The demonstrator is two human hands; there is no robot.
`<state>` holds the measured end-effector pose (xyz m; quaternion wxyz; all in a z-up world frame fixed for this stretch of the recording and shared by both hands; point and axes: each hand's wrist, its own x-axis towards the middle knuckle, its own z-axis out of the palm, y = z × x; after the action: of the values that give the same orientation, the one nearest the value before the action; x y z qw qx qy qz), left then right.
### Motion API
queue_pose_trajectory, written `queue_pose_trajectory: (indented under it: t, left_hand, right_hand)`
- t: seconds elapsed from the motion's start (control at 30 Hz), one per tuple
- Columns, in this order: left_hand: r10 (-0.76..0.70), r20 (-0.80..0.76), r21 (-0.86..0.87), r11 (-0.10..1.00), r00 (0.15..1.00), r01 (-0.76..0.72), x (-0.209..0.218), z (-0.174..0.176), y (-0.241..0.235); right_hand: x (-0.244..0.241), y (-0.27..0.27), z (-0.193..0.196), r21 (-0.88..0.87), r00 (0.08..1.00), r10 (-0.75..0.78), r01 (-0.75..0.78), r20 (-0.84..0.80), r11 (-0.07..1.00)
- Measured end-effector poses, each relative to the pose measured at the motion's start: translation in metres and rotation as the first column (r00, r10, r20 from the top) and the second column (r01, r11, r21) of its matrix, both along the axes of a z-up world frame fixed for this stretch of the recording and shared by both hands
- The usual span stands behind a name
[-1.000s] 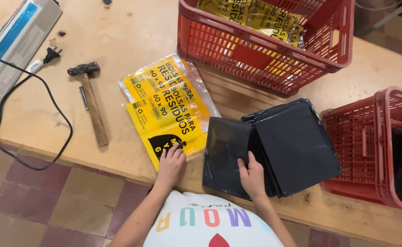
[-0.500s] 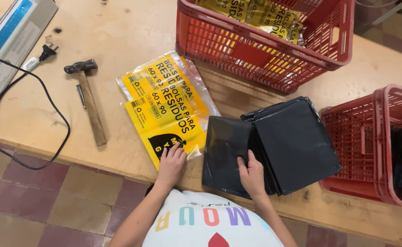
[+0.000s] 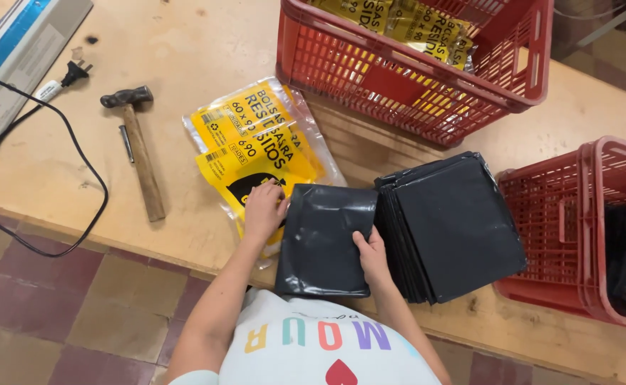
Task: Packaging stacks of black plastic bags into yellow plastic sleeves and sorting them into crates.
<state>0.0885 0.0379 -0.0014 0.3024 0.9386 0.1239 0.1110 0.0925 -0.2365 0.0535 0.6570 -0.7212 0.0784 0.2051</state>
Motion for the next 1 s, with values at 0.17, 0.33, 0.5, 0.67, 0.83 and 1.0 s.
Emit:
queue_pose_trajectory:
  t: [0.17,0.33,0.5,0.67,0.83,1.0]
  left_hand:
    - [0.081,-0.005,-0.052,0.995,0.997,-0.081,0.002,-0.01,0.005]
    - [0.082,0.008,-0.147,0.986,0.997,-0.08,0.003,0.005,0.012]
    - [-0.014,-0.044,-0.121,0.993,0.999,0.008,-0.004,0.025,0.012]
    - [-0.062,-0.107,-0.068,0.996,0.992,0.055,0.0,0.02,0.016]
    - [-0.13,-0.193,-0.129,0.986,0.972,0.107,0.003,0.025,0.019]
    - [-0.179,-0.073,0.076,0.98,0.981,0.184,0.012,-0.02,0.018]
  right_hand:
    - [0.0,-0.001,-0.028,0.087,0.999,0.008,-0.003,-0.053,0.996]
    - [0.007,0.003,-0.063,0.171,0.988,0.08,-0.056,-0.136,0.984]
    - [0.015,0.026,-0.08,0.204,0.982,0.075,-0.038,-0.176,0.978]
    - [0.033,0.036,-0.121,0.225,0.952,0.243,-0.2,-0.185,0.954]
    - [0.05,0.057,-0.082,0.053,0.945,0.327,-0.326,-0.011,0.944]
    - [0.059,0.085,-0.054,-0.381,0.892,0.45,-0.403,0.039,0.832]
